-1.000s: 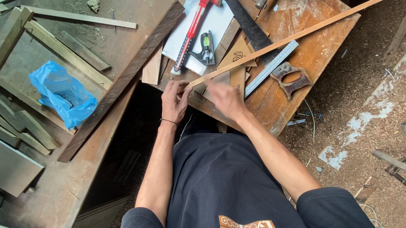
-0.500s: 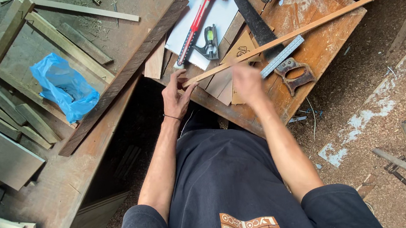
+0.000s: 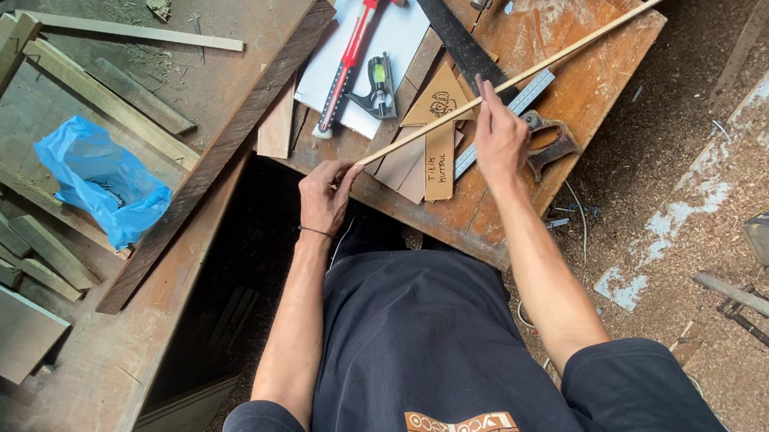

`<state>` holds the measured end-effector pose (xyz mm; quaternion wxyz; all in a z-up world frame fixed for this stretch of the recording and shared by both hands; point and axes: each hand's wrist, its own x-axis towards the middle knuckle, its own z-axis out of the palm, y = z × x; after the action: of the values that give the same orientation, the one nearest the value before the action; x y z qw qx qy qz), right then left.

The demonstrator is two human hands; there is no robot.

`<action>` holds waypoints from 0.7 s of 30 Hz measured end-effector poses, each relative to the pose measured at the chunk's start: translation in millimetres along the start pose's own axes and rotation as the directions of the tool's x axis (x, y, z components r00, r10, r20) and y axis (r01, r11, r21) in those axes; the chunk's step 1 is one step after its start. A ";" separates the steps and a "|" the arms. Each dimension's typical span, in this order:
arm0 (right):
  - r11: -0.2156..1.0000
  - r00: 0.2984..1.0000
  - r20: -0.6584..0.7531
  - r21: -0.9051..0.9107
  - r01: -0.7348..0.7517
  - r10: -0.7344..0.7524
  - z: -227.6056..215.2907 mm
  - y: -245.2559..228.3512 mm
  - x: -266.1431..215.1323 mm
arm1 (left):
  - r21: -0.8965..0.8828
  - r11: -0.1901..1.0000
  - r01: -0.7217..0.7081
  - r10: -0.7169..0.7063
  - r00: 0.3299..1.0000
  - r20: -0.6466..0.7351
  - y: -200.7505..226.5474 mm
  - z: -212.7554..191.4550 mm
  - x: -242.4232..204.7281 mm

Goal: The person draws a design on a triangular piece of wood using a marker. They then pick up a long thin wooden stick and rub it against the triangular piece, possibly to smooth or clean it. The person continues to handle the stick and the triangular piece on the workbench.

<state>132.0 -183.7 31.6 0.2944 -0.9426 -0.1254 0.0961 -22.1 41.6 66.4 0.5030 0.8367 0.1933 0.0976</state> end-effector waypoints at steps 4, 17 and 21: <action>0.902 0.905 0.152 -0.115 0.416 -0.398 18.0 -35.3 -31.2 | -0.009 1.000 -0.005 0.005 0.999 -0.032 5.3 3.1 1.2; 0.870 0.841 0.230 0.068 0.488 -0.489 31.3 -21.2 -28.1 | 0.006 1.000 -0.008 0.008 0.998 -0.066 12.7 -1.3 5.0; 0.946 0.937 0.134 0.020 0.323 -0.323 -0.3 8.2 -0.9 | 0.032 0.999 -0.021 0.023 0.997 -0.069 11.2 -10.4 10.4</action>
<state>132.7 -190.6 27.1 0.2959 -0.9007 -0.2983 0.1101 -13.8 49.7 80.8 0.4818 0.8427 0.2027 0.1290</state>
